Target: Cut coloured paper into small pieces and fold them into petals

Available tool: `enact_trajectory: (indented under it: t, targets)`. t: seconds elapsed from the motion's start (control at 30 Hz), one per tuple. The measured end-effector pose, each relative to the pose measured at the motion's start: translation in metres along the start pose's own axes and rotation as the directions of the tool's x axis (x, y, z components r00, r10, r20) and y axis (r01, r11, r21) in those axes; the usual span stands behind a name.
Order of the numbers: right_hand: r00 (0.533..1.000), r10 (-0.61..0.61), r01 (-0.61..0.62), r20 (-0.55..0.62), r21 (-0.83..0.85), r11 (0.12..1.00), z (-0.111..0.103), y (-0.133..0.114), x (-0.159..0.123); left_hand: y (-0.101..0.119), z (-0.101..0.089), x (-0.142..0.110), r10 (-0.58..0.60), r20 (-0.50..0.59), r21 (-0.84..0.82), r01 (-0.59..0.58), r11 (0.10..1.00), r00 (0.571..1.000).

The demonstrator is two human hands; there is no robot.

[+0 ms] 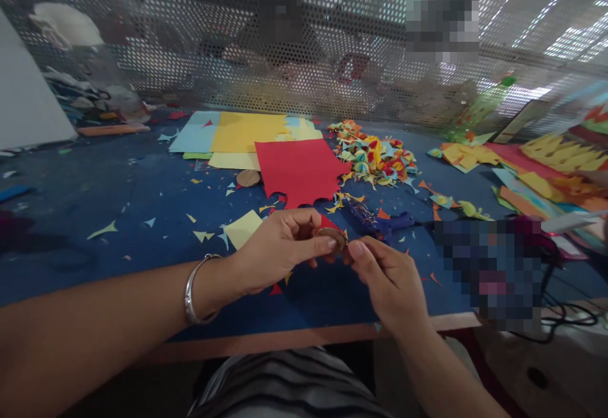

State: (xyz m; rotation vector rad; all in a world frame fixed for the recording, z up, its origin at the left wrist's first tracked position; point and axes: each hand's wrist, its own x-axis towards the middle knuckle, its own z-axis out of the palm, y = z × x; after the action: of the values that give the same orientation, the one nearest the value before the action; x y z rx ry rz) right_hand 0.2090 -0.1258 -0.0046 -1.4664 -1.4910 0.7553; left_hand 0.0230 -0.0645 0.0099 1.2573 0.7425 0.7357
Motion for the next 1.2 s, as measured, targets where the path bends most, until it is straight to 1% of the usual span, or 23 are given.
enact_trajectory:
  t: [0.1,0.23,0.47,0.6,0.8,1.0,1.2]
  targets:
    - [1.000,-0.020,0.020,0.010,-0.019,1.000,-0.0008,0.0004,0.0005,0.0002,0.0003,-0.0004,0.003,0.009,-0.002,-0.003,1.000,1.000]
    - [1.000,-0.003,0.003,-0.016,-0.011,1.000,-0.0003,-0.0022,-0.0007,0.0014,0.0003,-0.0007,0.001,-0.003,-0.007,-0.001,1.000,1.000]
    - [1.000,-0.013,0.013,-0.003,-0.045,0.999,-0.0017,-0.0039,-0.0016,0.0000,-0.0025,0.0010,0.034,-0.023,-0.030,-0.034,0.999,0.999]
    - [1.000,-0.017,0.018,0.008,-0.059,0.998,-0.0027,-0.0059,-0.0011,0.0006,-0.0025,-0.0002,0.040,0.001,-0.006,-0.040,0.999,0.999]
    - [1.000,-0.024,0.025,0.014,-0.055,0.998,-0.0027,-0.0063,-0.0009,0.0039,-0.0008,-0.0030,-0.036,0.030,-0.008,0.036,0.999,0.999]
    - [1.000,-0.029,0.029,0.010,-0.075,0.997,-0.0034,-0.0066,-0.0006,0.0008,-0.0021,-0.0016,0.017,0.011,-0.008,-0.017,1.000,1.000]
    - [0.993,-0.097,0.106,0.074,-0.133,0.985,-0.0083,-0.0050,0.0025,0.0065,-0.0012,-0.0018,0.011,-0.022,0.075,-0.010,0.997,1.000]
